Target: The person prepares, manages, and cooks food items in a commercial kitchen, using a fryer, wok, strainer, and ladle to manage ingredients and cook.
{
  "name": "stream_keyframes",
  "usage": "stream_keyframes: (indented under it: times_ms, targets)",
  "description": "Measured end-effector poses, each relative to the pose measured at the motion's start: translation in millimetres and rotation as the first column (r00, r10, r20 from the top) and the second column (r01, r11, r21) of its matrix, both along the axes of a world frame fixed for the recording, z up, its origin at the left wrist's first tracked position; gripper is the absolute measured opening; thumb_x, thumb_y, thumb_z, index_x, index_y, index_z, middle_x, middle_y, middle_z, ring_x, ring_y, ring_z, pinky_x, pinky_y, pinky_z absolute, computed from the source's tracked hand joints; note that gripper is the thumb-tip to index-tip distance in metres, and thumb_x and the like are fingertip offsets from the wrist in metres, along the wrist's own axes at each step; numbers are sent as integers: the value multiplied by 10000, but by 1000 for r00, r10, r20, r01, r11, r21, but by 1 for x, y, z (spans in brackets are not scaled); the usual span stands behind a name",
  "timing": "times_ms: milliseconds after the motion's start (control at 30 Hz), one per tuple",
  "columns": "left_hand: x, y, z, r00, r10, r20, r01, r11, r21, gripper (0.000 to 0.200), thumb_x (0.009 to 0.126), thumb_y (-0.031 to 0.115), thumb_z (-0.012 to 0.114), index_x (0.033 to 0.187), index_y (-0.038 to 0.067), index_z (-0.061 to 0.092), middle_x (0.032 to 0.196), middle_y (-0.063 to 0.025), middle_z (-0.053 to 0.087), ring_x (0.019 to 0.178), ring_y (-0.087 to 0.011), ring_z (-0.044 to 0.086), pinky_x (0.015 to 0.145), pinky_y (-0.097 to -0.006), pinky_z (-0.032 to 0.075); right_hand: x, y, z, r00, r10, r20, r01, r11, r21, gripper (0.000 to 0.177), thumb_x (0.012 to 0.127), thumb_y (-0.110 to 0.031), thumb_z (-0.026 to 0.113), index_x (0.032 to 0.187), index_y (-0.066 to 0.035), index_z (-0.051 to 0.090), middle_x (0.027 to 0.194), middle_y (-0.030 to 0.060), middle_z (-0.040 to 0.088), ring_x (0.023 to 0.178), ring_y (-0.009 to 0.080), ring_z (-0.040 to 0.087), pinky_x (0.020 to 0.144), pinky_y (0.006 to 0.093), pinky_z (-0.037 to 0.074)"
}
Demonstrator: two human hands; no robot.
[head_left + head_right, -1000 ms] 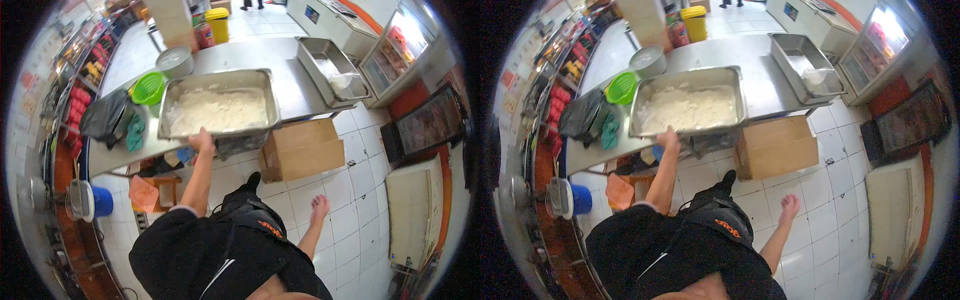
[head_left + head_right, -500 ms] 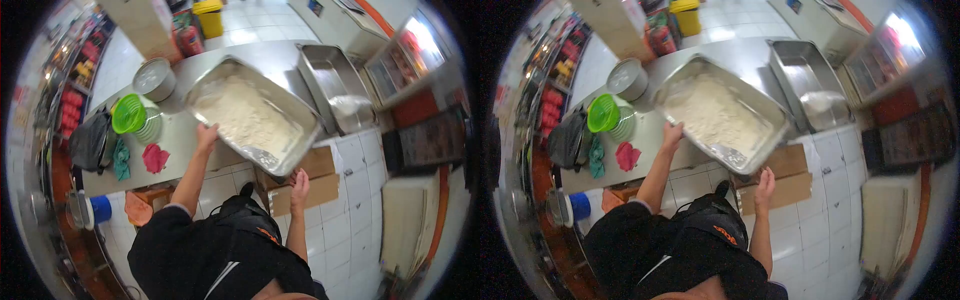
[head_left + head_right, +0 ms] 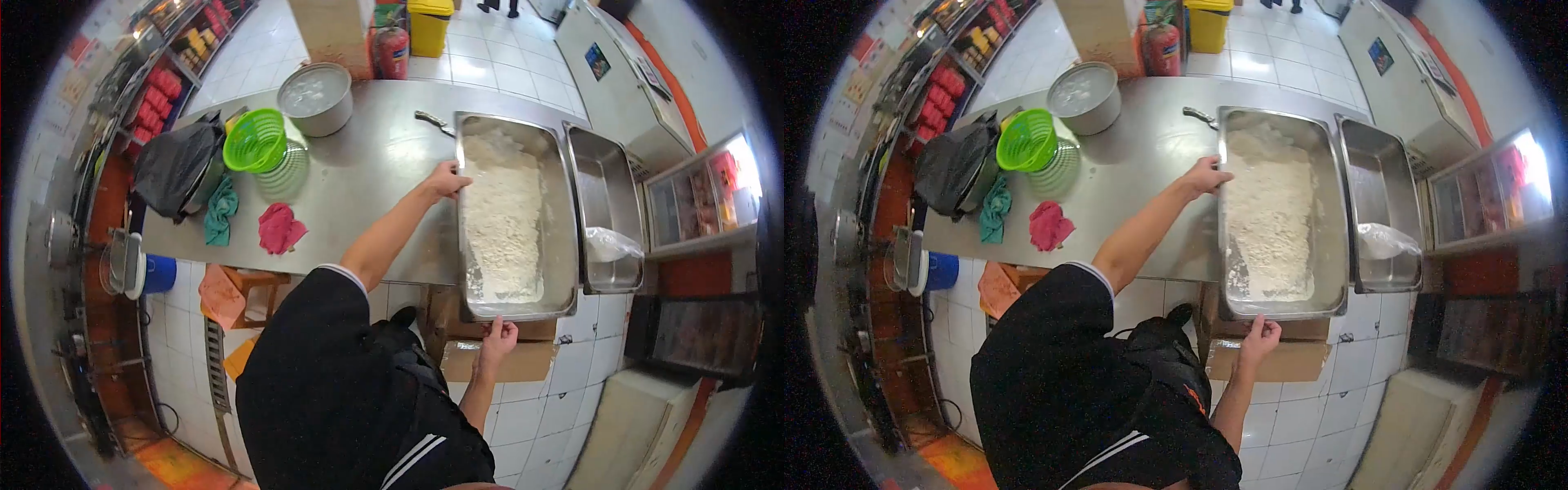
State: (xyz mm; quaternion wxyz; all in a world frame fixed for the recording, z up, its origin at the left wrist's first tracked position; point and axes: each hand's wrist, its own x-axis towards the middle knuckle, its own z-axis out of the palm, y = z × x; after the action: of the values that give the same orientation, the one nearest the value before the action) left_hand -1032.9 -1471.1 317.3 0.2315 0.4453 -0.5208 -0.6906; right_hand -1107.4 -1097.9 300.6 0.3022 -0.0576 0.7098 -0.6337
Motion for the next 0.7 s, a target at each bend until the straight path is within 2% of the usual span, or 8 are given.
stream_keyframes:
  times_ms: [200, 333, 433, 467, 567, 600, 633, 700]
  targets:
    - [-3, 40, -41, 860, 257, -441, -185, 962, 199, 648, 855, 210, 692, 1380, -5, 379, 1120, -87, 607, 919, -175, 598, 783, -308, 511, 1, -13, 5, 988, -122, 96, 142, 959, -245, 202, 933, -139, 589, 1006, -21, 442, 952, 82, 567, 845, 151, 566, 726, 311, 499]
    - [67, 134, -30, 964, 224, -140, -242, 963, -123, 489, 900, 241, 631, 1287, -25, 493, 1092, -67, 614, 885, -116, 566, 791, -273, 486, 13, 1, 12, 979, -189, 75, 197, 974, -108, 230, 933, -140, 563, 1112, -28, 471, 1021, 84, 569, 852, 166, 569, 730, 285, 470]
    - [142, 226, -42, 972, 211, -102, -226, 957, -182, 342, 909, 246, 620, 1162, 17, 606, 941, -19, 631, 760, -75, 542, 693, -242, 469, 44, 29, 22, 994, -113, -1, 113, 993, -21, 201, 935, -147, 553, 1090, -28, 510, 961, 62, 589, 828, 149, 568, 719, 268, 454]
    - [173, 255, -34, 985, 166, -42, -166, 986, 3, 333, 894, 270, 633, 1103, 11, 627, 1064, -71, 654, 979, -147, 599, 857, -310, 478, 54, 45, 16, 995, -98, -2, 98, 995, -16, 201, 935, -147, 553, 1090, -28, 510, 961, 62, 589, 828, 149, 568, 719, 268, 454]
    - [273, 331, -85, 984, -97, 150, 81, 991, 109, 470, 910, 418, 575, 1153, 18, 614, 1112, -87, 634, 1059, -178, 560, 921, -318, 434, 89, 100, -4, 954, 286, -89, -279, 956, 88, 178, 936, -167, 564, 1025, -13, 566, 930, 70, 613, 867, 129, 562, 759, 281, 443]
    - [309, 347, -82, 933, -306, 192, 242, 924, 294, 579, 928, 452, 528, 1337, 44, 482, 1318, -117, 519, 1209, -230, 469, 1023, -341, 353, 107, 116, -7, 932, 351, -94, -345, 935, 76, 183, 942, -184, 559, 1000, -12, 585, 898, 65, 620, 865, 126, 561, 771, 285, 448]
    - [355, 376, -178, 770, -528, 358, 430, 845, 319, 611, 938, 464, 489, 1408, 84, 397, 1428, -131, 412, 1299, -262, 392, 1073, -363, 309, 120, 135, -15, 871, 483, -92, -472, 873, 122, 223, 946, -204, 560, 1028, 2, 581, 920, 69, 628, 857, 141, 569, 786, 296, 453]
    - [390, 394, -89, 796, -515, 317, 339, 814, 471, 603, 951, 470, 441, 1429, 112, 363, 1458, -128, 368, 1331, -270, 346, 1094, -372, 282, 143, 174, -31, 649, 759, 56, -753, 629, 195, 318, 953, -260, 549, 1058, 39, 576, 933, 102, 640, 833, 162, 577, 815, 316, 453]
